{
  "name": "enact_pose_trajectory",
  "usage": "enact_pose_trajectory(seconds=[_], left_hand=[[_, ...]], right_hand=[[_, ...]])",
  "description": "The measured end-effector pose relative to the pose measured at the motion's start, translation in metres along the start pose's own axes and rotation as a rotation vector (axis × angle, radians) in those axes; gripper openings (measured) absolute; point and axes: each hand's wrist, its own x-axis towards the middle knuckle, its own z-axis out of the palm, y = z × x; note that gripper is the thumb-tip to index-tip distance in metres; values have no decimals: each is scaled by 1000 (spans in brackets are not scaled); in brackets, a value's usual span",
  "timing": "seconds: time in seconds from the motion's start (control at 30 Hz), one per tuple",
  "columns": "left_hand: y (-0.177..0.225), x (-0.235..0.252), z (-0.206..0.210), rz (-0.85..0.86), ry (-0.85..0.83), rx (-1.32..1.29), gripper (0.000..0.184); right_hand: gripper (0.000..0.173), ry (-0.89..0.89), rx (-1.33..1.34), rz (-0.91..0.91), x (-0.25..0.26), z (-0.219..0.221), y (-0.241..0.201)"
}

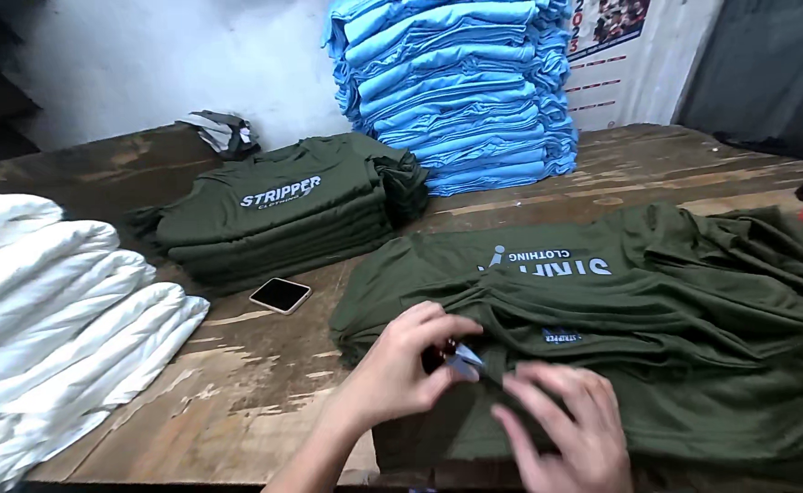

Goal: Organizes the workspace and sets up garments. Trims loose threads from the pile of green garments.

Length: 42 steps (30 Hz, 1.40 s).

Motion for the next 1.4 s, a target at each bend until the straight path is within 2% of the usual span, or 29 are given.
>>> enact_pose_trajectory(seconds=[0.03,0.1,0.13,0.2,0.23,0.27,0.33,0.4,0.47,0.53,0.57,0.67,0.73,0.77,0.83,0.9,0.93,1.0,1.03,1.07,1.1,1.17,1.2,1.27,1.3,1.4], left_hand=[[-1,8,1,-75,1,21,41],[-3,27,5,-205,-4,104,48],[-4,37,6,-241,12,144,45],[-3,55,12,-279,100,226,26],[-2,62,16,-295,158,262,20],[-2,69,20,-299,224,300,21],[-5,79,30,-269,289,372,34],[-18,87,41,-212,227,388,25],[-23,90,45,-210,64,385,18],[-24,87,43,-202,25,360,15],[-27,83,40,-190,46,335,12],[-35,67,27,-149,95,218,17],[-33,56,18,-137,88,203,23],[-30,51,16,-134,87,215,26],[-16,45,11,-171,96,244,26],[7,41,7,-297,103,256,13],[21,41,4,-414,59,242,6],[46,45,-5,-665,-194,101,29],[52,47,-6,-717,-317,-13,34],[54,46,-4,-735,-365,-125,32],[54,42,0,-742,-336,-215,28],[50,35,4,-744,-166,-378,19],[49,33,5,-756,-90,-454,15],[47,31,5,-783,-52,-538,12],[47,31,5,-788,-55,-552,11],[50,35,0,-734,-82,-450,12]], right_hand=[[19,18,2,9,2,6,6],[14,-17,166,-90,3,2,12],[15,-100,270,-172,6,-6,11],[15,-218,385,-277,10,-18,5],[24,-203,380,-263,10,-22,2],[36,-137,323,-203,12,-25,0],[38,6,94,59,20,-24,-4],[37,-19,-130,301,35,-9,-2],[31,-97,-177,360,39,12,6],[18,9,30,364,35,21,9],[16,51,198,353,32,17,9],[25,-96,745,178,22,-16,9],[37,-130,911,51,18,-30,14],[42,-79,880,53,17,-34,15],[45,46,494,219,19,-33,9],[45,-19,83,324,29,-20,3],[42,-69,-19,313,31,-11,0],[18,7,14,199,25,11,-5],[9,93,89,133,22,20,-8],[3,171,161,89,19,26,-10],[2,224,225,96,17,29,-13],[8,244,322,272,19,28,-16],[11,224,365,379,22,26,-15],[17,134,445,513,29,21,-10],[25,95,448,519,31,20,-9],[10,207,396,467,30,23,-9]])
